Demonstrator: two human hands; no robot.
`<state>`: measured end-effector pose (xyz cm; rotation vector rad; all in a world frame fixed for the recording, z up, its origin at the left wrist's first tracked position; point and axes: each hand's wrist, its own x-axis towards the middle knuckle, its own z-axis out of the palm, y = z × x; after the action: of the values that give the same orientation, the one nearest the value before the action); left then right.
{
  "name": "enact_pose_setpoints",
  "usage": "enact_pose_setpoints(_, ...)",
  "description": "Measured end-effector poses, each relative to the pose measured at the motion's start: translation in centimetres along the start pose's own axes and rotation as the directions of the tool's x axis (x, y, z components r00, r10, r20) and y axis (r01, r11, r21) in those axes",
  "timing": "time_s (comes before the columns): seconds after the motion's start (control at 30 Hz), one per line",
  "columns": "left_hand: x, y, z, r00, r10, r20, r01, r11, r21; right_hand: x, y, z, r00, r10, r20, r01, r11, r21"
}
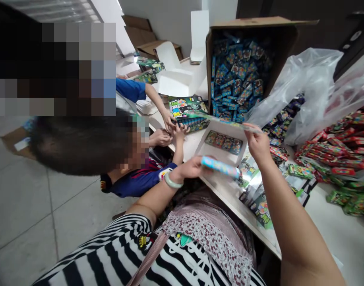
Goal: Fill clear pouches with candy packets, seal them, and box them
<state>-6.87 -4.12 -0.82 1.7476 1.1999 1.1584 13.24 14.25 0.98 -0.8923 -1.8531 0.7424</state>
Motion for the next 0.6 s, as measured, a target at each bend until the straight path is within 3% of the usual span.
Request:
enact_pose_setpoints(0.07, 1.0, -2.4, -0.9, 0.980, -0.006, -0.198, -0.010, 0.997, -0.079, 1.3, 0.0, -0.2, 0.998, 0.047, -0.042, -0.047, 0.999, 0.005)
enact_pose_setpoints(0.13, 2.4, -4.3, -1.5, 0.903, -0.014, -0.429, -0.009, 0.999, -0.052, 2.6, 0.1, -0.1, 0.996, 0.064, -0.061, -0.063, 0.998, 0.016)
enact_pose_setpoints(0.2, 3.7, -5.4, -1.5, 0.855, 0.037, -0.518, 0.006, 0.997, 0.081, 3.6, 0.2, 0.1, 0.996, 0.066, -0.064, -0.064, 0.998, 0.028)
enact_pose_setpoints(0.27, 4.9, -5.6, -0.9, 0.888, 0.133, -0.440, -0.017, 0.966, 0.257, 4.4, 0.5, 0.2, 0.994, 0.085, -0.070, -0.082, 0.996, 0.039)
enact_pose_setpoints(0.37, 6.8, -5.6, 0.4, 0.954, 0.209, -0.213, -0.082, 0.871, 0.484, 5.3, 0.9, 0.3, 0.988, 0.130, -0.084, -0.125, 0.990, 0.066)
enact_pose_setpoints(0.43, 8.1, -5.9, 1.2, 0.978, 0.172, -0.119, -0.066, 0.795, 0.604, 5.7, 1.1, 0.3, 0.984, 0.155, -0.089, -0.147, 0.985, 0.089)
enact_pose_setpoints(0.6, 10.4, -8.3, 2.1, 0.998, -0.025, -0.056, 0.059, 0.645, 0.762, 5.8, -0.1, 0.2, 0.972, 0.227, -0.058, -0.218, 0.968, 0.123)
